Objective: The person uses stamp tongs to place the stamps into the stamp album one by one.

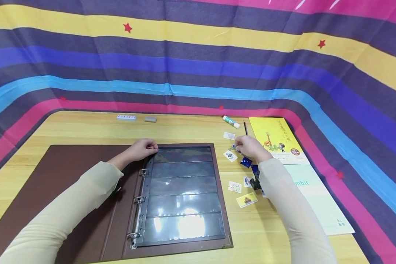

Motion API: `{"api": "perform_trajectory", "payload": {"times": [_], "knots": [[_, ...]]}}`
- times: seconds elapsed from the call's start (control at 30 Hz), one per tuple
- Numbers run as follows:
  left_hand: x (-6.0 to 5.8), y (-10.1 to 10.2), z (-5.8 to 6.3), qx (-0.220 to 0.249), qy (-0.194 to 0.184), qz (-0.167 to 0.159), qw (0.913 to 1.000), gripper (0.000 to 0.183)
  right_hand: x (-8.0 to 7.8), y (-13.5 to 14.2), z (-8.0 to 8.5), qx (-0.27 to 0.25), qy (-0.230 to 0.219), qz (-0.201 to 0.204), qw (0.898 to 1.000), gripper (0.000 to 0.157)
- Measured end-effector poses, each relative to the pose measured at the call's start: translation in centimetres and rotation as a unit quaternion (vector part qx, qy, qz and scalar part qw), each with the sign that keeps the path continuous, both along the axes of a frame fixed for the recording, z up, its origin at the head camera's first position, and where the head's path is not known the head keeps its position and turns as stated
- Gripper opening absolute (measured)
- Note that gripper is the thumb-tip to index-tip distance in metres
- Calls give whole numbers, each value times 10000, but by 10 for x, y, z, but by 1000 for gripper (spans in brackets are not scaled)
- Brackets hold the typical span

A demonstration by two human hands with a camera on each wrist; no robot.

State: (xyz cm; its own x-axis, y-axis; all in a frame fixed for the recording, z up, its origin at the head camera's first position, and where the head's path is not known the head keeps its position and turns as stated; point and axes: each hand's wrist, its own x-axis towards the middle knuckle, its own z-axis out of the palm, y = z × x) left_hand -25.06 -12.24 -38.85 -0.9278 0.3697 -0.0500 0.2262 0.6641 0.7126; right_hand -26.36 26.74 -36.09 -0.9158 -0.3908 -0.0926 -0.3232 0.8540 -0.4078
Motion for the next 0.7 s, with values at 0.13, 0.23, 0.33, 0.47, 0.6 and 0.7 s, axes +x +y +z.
{"api": "perform_trajectory", "payload": {"times": [0.13, 0.23, 0.33, 0.47, 0.6, 0.7], "knots": [[-1, 3, 1, 36, -39, -1, 10000, 9, 0, 0, 1, 281, 84, -42, 9996, 9], [-1, 4, 1, 49, -43, -41, 10000, 9, 0, 2, 1, 432, 182, -27, 9989, 9], [-2, 6, 1, 80, -52, -134, 9999, 9, 2, 4, 2, 448, 246, -70, 9987, 9], [-4, 6, 0, 71, -54, -262, 9996, 8, 3, 8, 7, 347, 342, -196, 9986, 6], [-4, 5, 0, 10, -38, -264, 9996, 8, 4, 9, 14, 144, 426, -362, 9983, 3], [-3, 5, 0, -15, -33, -223, 9997, 8, 5, 8, 20, -68, 429, -440, 9981, 5]]}}
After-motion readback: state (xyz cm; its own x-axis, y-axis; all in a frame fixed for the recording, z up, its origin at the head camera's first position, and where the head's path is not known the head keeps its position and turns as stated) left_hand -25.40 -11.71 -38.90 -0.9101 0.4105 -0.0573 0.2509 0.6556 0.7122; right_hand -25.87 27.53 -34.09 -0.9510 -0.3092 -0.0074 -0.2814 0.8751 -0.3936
